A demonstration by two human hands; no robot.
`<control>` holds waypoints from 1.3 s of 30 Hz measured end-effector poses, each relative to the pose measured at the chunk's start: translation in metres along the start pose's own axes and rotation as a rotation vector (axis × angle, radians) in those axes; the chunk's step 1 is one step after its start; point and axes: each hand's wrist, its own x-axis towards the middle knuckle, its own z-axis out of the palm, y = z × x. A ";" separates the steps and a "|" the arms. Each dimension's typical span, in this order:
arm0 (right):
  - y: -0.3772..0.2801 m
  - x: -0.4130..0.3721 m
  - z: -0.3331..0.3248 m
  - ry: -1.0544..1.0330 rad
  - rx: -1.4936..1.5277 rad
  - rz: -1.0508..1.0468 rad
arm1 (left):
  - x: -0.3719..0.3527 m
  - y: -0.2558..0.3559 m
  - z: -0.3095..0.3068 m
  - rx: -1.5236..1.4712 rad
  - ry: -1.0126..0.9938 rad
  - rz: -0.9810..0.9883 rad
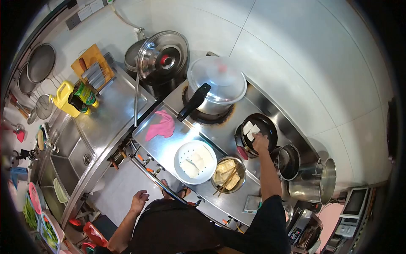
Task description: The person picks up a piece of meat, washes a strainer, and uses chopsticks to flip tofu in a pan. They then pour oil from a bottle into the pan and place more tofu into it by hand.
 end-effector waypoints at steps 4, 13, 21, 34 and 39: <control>-0.044 -0.036 -0.052 0.289 0.247 -0.035 | 0.002 -0.016 -0.002 -0.035 0.022 -0.005; -0.250 -0.154 -0.010 -0.191 0.614 -0.499 | 0.007 -0.012 0.013 -0.007 -0.062 0.001; -0.300 -0.171 0.017 -0.157 0.212 -0.343 | -0.001 -0.009 0.005 -0.103 0.041 0.002; -0.268 -0.155 0.010 -0.170 0.757 -0.289 | 0.009 -0.013 -0.001 -0.051 -0.012 0.057; -0.185 -0.120 -0.010 -0.189 1.346 0.042 | 0.007 -0.009 -0.005 -0.043 0.019 0.020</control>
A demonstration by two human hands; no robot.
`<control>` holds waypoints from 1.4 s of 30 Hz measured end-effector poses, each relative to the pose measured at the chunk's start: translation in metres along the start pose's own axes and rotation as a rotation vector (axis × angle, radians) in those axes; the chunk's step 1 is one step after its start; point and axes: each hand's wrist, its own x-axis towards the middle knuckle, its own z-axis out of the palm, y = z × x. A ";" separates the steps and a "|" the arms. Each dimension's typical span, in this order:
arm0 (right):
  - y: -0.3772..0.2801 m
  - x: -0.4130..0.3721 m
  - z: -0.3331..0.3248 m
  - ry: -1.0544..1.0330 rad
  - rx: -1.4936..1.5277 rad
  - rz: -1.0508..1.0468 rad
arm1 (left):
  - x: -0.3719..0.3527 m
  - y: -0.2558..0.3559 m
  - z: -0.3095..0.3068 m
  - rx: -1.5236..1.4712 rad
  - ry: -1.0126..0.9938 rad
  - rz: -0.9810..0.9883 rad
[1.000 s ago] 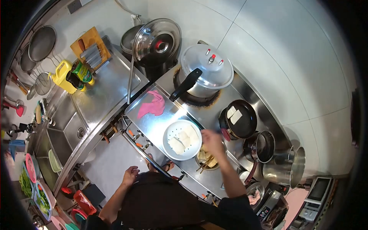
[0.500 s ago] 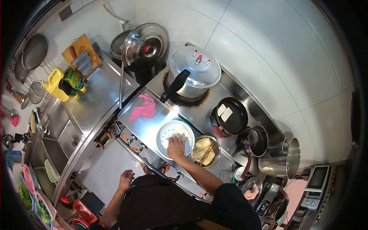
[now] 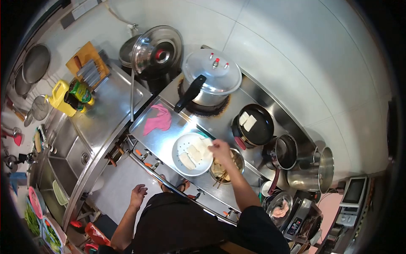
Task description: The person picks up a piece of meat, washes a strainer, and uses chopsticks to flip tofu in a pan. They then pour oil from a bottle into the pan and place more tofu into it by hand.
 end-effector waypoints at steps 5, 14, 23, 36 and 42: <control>0.017 0.043 -0.138 0.422 -0.148 -0.038 | -0.006 -0.009 0.003 0.010 -0.011 -0.042; 0.076 0.131 -0.242 0.672 -0.305 0.413 | -0.007 -0.013 0.008 0.038 0.010 -0.051; 0.059 0.090 -0.245 0.945 -0.780 0.088 | -0.003 -0.020 0.003 0.038 0.010 -0.046; 0.012 -0.036 0.028 0.085 -0.399 -0.211 | 0.015 -0.006 0.006 0.050 -0.047 0.013; 0.022 -0.002 0.082 0.181 -1.000 -0.197 | 0.004 -0.015 -0.008 0.012 0.017 -0.026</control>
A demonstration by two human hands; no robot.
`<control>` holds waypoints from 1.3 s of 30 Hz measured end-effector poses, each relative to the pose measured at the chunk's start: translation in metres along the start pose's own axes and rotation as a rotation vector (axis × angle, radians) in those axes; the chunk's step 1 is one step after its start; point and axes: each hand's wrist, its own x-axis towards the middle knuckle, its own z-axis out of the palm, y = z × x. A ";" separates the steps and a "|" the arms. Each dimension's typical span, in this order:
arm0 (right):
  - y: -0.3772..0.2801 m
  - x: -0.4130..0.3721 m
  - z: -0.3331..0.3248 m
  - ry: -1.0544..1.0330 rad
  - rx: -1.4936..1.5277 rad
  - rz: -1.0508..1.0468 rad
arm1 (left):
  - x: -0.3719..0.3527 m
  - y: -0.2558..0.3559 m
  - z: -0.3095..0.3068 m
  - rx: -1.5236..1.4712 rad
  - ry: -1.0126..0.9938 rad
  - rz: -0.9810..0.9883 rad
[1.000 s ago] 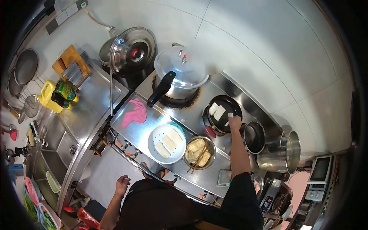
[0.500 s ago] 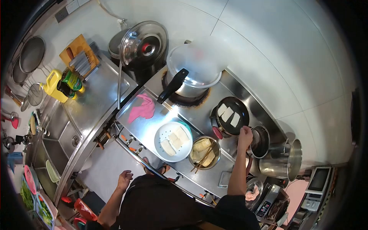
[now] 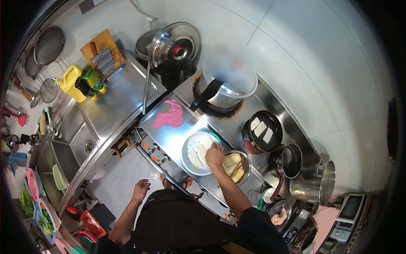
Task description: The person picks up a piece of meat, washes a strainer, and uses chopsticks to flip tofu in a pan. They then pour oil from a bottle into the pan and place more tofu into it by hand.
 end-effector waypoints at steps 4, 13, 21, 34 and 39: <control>-0.011 0.006 0.005 0.039 -0.067 0.105 | -0.009 -0.020 0.004 -0.084 0.030 -0.029; -0.025 0.008 -0.003 0.014 -0.117 0.191 | -0.005 -0.034 0.006 -0.064 0.005 -0.019; -0.025 0.011 0.005 0.011 -0.036 0.235 | 0.005 -0.036 -0.003 -0.110 0.006 -0.040; -0.020 0.011 0.003 0.045 -0.014 0.202 | -0.001 -0.042 0.003 -0.083 0.011 -0.052; -0.009 0.019 -0.007 -0.081 0.039 0.212 | -0.002 -0.035 0.001 -0.072 0.025 -0.061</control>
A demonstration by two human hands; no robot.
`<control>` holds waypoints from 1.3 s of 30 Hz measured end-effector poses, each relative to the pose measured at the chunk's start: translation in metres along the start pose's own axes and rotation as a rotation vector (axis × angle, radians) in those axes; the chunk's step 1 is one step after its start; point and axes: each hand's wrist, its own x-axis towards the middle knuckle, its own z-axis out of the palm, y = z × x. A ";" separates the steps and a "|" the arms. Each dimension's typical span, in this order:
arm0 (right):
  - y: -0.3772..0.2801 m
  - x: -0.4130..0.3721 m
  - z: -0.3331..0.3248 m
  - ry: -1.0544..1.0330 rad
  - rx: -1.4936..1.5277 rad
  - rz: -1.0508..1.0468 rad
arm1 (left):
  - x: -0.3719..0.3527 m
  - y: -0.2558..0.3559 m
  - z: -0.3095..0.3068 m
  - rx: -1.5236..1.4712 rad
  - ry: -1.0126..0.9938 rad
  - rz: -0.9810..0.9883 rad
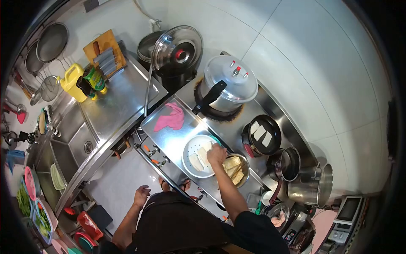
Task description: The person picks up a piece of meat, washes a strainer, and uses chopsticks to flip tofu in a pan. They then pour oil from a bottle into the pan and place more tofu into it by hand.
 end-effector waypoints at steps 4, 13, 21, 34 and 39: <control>0.011 0.008 0.009 -0.051 0.066 -0.065 | 0.004 -0.004 -0.002 -0.013 -0.003 0.012; 0.102 0.036 -0.072 -0.017 0.964 0.044 | 0.006 0.002 -0.005 0.056 -0.033 0.006; 0.260 0.106 -0.162 0.372 0.408 0.367 | 0.010 0.019 0.000 0.106 -0.051 -0.012; 0.302 0.182 -0.121 0.255 -0.040 0.390 | -0.005 0.020 -0.001 0.114 0.020 -0.073; 0.322 0.185 -0.110 0.304 0.018 0.234 | 0.001 0.020 0.001 0.173 -0.009 -0.055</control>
